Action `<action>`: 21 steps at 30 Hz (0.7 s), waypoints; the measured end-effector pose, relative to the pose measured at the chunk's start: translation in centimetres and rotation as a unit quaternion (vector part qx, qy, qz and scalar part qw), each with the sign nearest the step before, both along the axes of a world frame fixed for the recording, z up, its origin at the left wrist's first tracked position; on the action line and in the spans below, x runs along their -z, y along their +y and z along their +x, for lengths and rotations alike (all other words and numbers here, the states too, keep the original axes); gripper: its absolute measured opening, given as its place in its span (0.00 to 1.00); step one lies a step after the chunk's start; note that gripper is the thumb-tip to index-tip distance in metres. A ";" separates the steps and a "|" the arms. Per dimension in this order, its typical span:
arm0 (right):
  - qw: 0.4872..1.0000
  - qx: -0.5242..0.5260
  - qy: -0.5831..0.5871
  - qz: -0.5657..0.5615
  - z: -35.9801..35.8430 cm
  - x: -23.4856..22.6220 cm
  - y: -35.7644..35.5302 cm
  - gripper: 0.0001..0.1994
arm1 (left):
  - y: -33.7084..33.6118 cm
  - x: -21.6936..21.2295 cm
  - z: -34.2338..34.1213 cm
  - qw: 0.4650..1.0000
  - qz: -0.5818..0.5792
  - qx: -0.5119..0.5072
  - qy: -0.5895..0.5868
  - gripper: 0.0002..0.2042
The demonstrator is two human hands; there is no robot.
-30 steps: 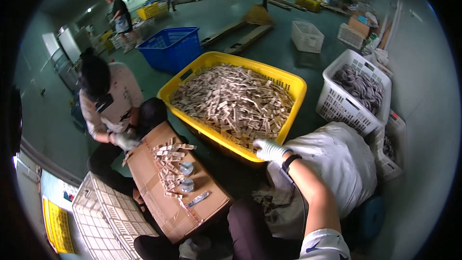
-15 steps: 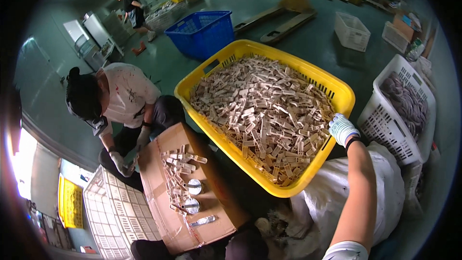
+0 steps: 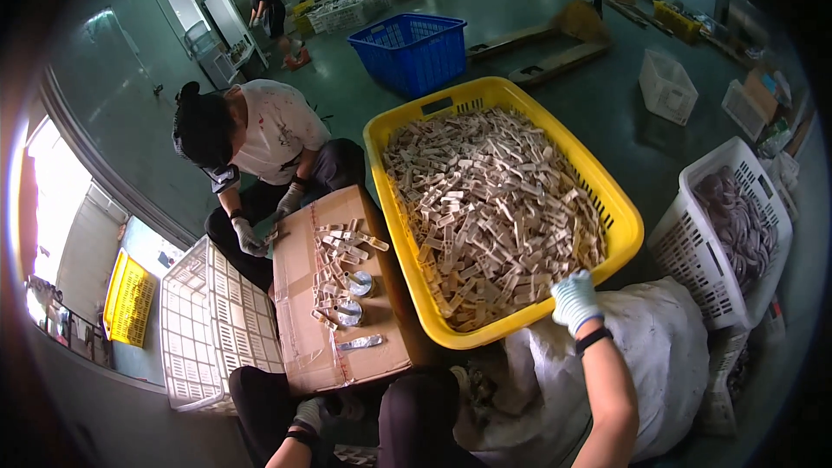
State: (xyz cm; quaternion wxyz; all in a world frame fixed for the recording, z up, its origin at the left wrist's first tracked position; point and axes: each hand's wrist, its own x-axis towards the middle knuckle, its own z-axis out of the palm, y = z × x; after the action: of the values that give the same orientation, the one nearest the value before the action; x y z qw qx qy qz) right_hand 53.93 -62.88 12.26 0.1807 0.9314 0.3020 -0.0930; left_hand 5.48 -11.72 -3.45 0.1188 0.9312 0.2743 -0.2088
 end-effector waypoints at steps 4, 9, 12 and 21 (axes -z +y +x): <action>0.998 0.038 0.036 0.044 -4.3 0.7 -0.9 0.13 | -1.5 0.0 1.6 0.986 -0.098 -0.135 0.014 0.14; 0.993 0.015 -0.026 0.115 -5.3 0.1 -0.6 0.10 | -0.9 1.6 -0.1 0.767 -0.344 -0.517 -0.163 0.14; 0.996 0.066 -0.052 0.042 -5.6 0.2 1.2 0.16 | -1.1 2.8 -1.5 0.777 -0.348 -0.459 -0.255 0.12; 0.982 -0.049 0.123 0.132 -16.8 -5.9 19.5 0.29 | -2.6 -0.8 -2.2 0.582 -0.495 -0.511 -0.393 0.17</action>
State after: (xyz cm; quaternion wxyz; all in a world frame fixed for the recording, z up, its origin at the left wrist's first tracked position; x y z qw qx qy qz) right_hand 37.08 -43.33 18.12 0.0218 0.9127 0.3765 -0.1573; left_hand 3.27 -14.27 -2.64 0.7450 0.4251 0.4852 0.1697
